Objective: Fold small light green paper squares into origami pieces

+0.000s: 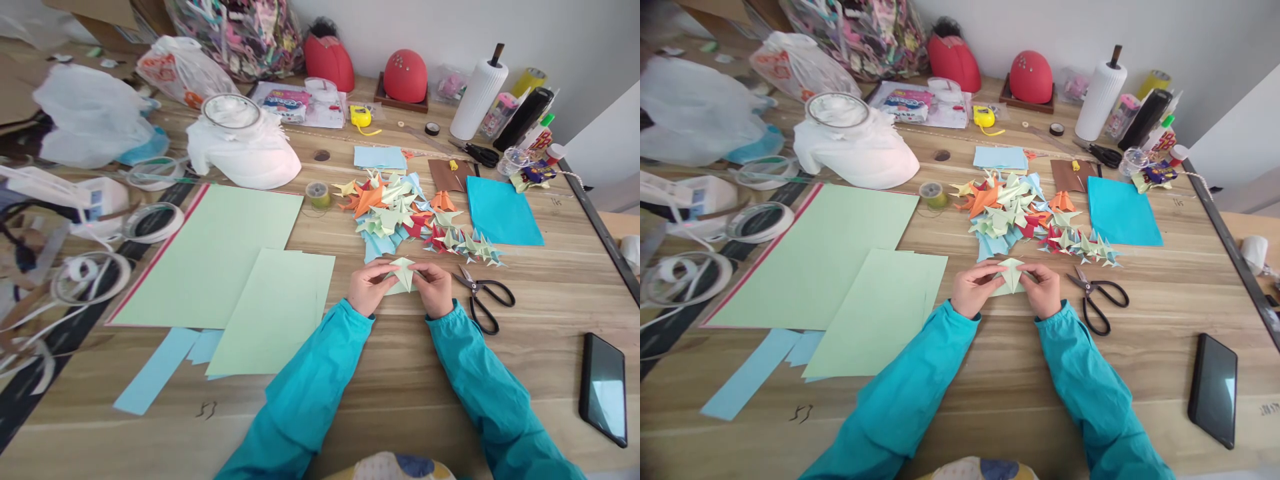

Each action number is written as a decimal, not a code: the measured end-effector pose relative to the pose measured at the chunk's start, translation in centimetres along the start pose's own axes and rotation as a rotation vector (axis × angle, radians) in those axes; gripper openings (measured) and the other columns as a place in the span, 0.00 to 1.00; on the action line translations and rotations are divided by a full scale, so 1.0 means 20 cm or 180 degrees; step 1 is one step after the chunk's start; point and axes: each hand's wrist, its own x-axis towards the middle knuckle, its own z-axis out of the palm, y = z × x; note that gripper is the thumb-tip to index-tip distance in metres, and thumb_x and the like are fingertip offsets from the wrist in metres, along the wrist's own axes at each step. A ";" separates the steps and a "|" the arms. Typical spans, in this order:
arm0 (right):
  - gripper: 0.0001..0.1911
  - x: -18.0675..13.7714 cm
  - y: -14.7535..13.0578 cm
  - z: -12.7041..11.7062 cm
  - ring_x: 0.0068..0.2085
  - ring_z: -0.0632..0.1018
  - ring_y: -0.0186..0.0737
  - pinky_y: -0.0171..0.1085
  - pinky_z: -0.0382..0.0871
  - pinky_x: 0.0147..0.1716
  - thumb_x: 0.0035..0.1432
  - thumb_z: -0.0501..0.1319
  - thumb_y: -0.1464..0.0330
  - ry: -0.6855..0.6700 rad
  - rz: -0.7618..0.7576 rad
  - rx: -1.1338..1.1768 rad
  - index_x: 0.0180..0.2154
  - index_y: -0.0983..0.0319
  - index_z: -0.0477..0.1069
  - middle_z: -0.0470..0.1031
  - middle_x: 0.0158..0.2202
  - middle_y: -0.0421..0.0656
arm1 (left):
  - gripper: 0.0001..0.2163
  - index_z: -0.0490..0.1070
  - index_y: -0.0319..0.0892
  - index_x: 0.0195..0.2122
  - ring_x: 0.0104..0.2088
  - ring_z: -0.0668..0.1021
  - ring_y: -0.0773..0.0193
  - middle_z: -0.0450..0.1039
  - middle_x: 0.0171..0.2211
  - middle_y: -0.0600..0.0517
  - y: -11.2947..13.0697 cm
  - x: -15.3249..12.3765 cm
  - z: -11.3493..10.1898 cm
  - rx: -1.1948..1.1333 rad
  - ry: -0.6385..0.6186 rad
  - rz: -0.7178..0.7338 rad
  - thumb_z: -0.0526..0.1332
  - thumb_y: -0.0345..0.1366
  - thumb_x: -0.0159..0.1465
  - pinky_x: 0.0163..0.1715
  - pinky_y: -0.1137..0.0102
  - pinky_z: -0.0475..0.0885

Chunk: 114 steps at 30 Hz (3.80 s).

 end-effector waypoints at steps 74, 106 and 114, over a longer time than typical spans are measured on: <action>0.12 0.00 -0.05 0.03 0.25 0.75 0.35 0.33 0.67 0.23 0.45 0.65 0.61 0.0219 0.0391 -0.0113 0.29 0.62 0.71 0.77 0.24 0.41 | 0.12 0.74 0.38 0.27 0.26 0.72 0.68 0.72 0.22 0.53 -0.03 0.01 0.02 -0.0465 0.0368 -0.1066 0.63 0.44 0.51 0.25 0.75 0.66; 0.11 0.00 -0.06 0.03 0.23 0.74 0.34 0.32 0.67 0.23 0.43 0.67 0.64 0.0437 0.0290 0.0180 0.29 0.62 0.71 0.76 0.23 0.40 | 0.10 0.73 0.38 0.22 0.20 0.71 0.68 0.71 0.17 0.55 0.00 0.00 0.02 -0.0200 -0.0149 -0.1019 0.67 0.40 0.44 0.21 0.74 0.66; 0.11 -0.01 -0.06 0.03 0.23 0.73 0.33 0.32 0.66 0.23 0.44 0.66 0.63 0.0351 0.0389 0.0157 0.30 0.62 0.71 0.76 0.23 0.40 | 0.09 0.70 0.38 0.20 0.21 0.70 0.70 0.70 0.18 0.56 0.02 -0.01 0.03 -0.0103 0.0046 -0.0911 0.66 0.38 0.44 0.22 0.74 0.65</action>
